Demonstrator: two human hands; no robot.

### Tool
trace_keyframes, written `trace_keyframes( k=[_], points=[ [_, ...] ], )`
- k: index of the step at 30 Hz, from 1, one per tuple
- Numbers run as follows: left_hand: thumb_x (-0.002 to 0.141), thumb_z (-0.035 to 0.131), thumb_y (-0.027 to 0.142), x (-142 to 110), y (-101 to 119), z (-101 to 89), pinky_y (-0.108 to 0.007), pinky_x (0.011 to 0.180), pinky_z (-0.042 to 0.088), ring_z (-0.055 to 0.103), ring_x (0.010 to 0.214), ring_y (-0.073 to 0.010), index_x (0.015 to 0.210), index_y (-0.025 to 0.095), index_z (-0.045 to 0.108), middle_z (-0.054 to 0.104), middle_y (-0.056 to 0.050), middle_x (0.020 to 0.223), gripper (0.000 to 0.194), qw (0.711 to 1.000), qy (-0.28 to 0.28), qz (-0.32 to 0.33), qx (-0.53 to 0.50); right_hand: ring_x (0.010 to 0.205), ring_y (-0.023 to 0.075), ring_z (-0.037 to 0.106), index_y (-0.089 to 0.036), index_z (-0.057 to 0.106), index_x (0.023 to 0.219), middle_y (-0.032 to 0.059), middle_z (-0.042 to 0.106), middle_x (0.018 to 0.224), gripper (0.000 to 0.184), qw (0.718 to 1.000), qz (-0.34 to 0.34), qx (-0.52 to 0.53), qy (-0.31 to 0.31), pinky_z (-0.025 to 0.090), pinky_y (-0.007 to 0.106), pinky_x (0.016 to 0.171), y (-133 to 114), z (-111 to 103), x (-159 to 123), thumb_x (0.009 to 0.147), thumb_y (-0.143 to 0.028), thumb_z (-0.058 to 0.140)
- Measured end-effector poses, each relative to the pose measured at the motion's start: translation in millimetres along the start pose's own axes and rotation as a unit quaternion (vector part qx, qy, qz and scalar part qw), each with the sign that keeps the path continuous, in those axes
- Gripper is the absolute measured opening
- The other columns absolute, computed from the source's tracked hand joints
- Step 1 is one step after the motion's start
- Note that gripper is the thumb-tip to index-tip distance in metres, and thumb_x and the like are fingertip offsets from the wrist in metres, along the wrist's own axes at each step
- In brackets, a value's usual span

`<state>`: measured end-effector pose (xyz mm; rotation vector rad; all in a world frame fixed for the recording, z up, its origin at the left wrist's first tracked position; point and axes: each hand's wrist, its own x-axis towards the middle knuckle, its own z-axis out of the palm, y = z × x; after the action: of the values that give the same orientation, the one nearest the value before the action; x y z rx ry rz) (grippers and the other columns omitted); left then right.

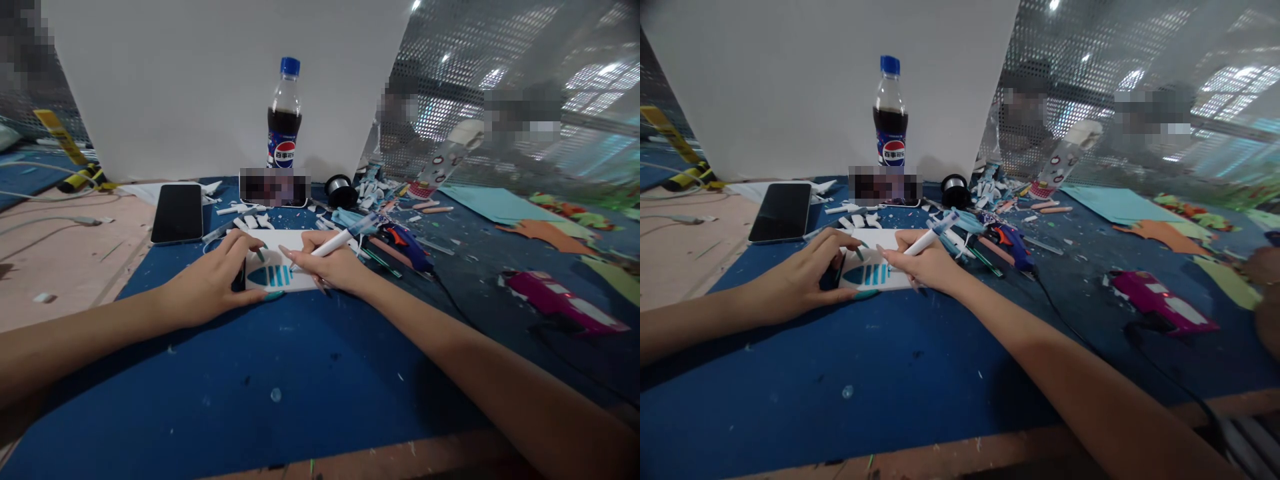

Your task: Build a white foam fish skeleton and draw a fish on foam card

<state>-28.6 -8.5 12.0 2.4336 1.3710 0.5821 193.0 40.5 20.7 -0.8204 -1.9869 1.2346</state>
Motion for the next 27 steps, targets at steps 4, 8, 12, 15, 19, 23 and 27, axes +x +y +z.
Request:
trace_keyframes(
  k=[4,8,12,15,19,23,27],
  points=[
    [0.083,0.049,0.058,-0.3,0.9,-0.9,-0.036,0.067,0.053,0.055,0.079,-0.0196,0.118,0.021,0.038,0.044,-0.009,0.114,0.052,1.0,-0.004,-0.002,0.003,0.03,0.0047,0.041,-0.02,0.034,0.055,-0.01,0.038,0.036,0.043,1.0,0.012,0.007,0.004,0.029,0.017,0.031,-0.9,-0.2,0.0,0.082,-0.033,0.066],
    [0.084,0.049,0.057,-0.2,0.4,-1.0,-0.036,0.067,0.052,0.055,0.08,-0.0198,0.118,0.021,0.037,0.044,-0.009,0.114,0.051,1.0,-0.004,0.003,0.008,0.03,0.0052,0.042,-0.02,0.035,0.054,-0.01,0.039,0.036,0.044,1.0,0.014,0.004,0.002,0.031,0.017,0.032,-1.2,-0.6,0.3,0.08,-0.035,0.067],
    [0.083,0.05,0.057,0.1,-0.2,-0.5,-0.036,0.068,0.053,0.055,0.08,-0.0201,0.118,0.022,0.038,0.045,-0.009,0.113,0.051,1.0,0.001,0.004,0.008,0.03,0.0049,0.04,-0.02,0.034,0.054,-0.01,0.038,0.036,0.044,1.0,0.013,0.0,-0.003,0.03,0.017,0.032,-1.5,-0.7,0.1,0.081,-0.036,0.066],
    [0.083,0.051,0.056,0.0,-0.2,0.0,-0.037,0.07,0.053,0.055,0.08,-0.0198,0.119,0.022,0.038,0.045,-0.009,0.114,0.051,1.0,0.003,0.007,0.006,0.03,0.0044,0.037,-0.02,0.034,0.054,-0.0102,0.037,0.036,0.044,1.0,0.009,-0.004,-0.008,0.028,0.018,0.032,-1.5,-0.9,-0.4,0.081,-0.034,0.065],
    [0.083,0.051,0.056,-0.4,0.1,0.4,-0.036,0.069,0.052,0.055,0.079,-0.0194,0.118,0.022,0.039,0.046,-0.008,0.113,0.05,1.0,0.009,0.01,0.004,0.032,0.0038,0.038,-0.019,0.034,0.053,-0.0102,0.036,0.037,0.044,1.0,0.007,-0.009,-0.011,0.031,0.018,0.035,-0.6,-1.5,-0.9,0.082,-0.031,0.065],
    [0.083,0.05,0.057,-0.4,-0.7,-0.2,-0.036,0.068,0.052,0.054,0.078,-0.0195,0.118,0.022,0.038,0.045,-0.009,0.113,0.051,1.0,0.006,0.004,0.008,0.032,0.0031,0.036,-0.019,0.034,0.052,-0.01,0.035,0.038,0.044,1.0,0.004,-0.001,-0.018,0.031,0.018,0.035,0.9,-1.8,-0.9,0.082,-0.029,0.065],
    [0.083,0.051,0.057,-0.5,0.2,-1.5,-0.038,0.072,0.052,0.054,0.081,-0.0202,0.118,0.02,0.037,0.043,-0.008,0.113,0.053,1.0,-0.004,0.002,0.004,0.032,0.003,0.037,-0.019,0.034,0.052,-0.0096,0.035,0.039,0.044,1.0,0.001,0.003,-0.025,0.026,0.017,0.032,1.5,-2.4,-0.9,0.082,-0.029,0.065]
  ],
)
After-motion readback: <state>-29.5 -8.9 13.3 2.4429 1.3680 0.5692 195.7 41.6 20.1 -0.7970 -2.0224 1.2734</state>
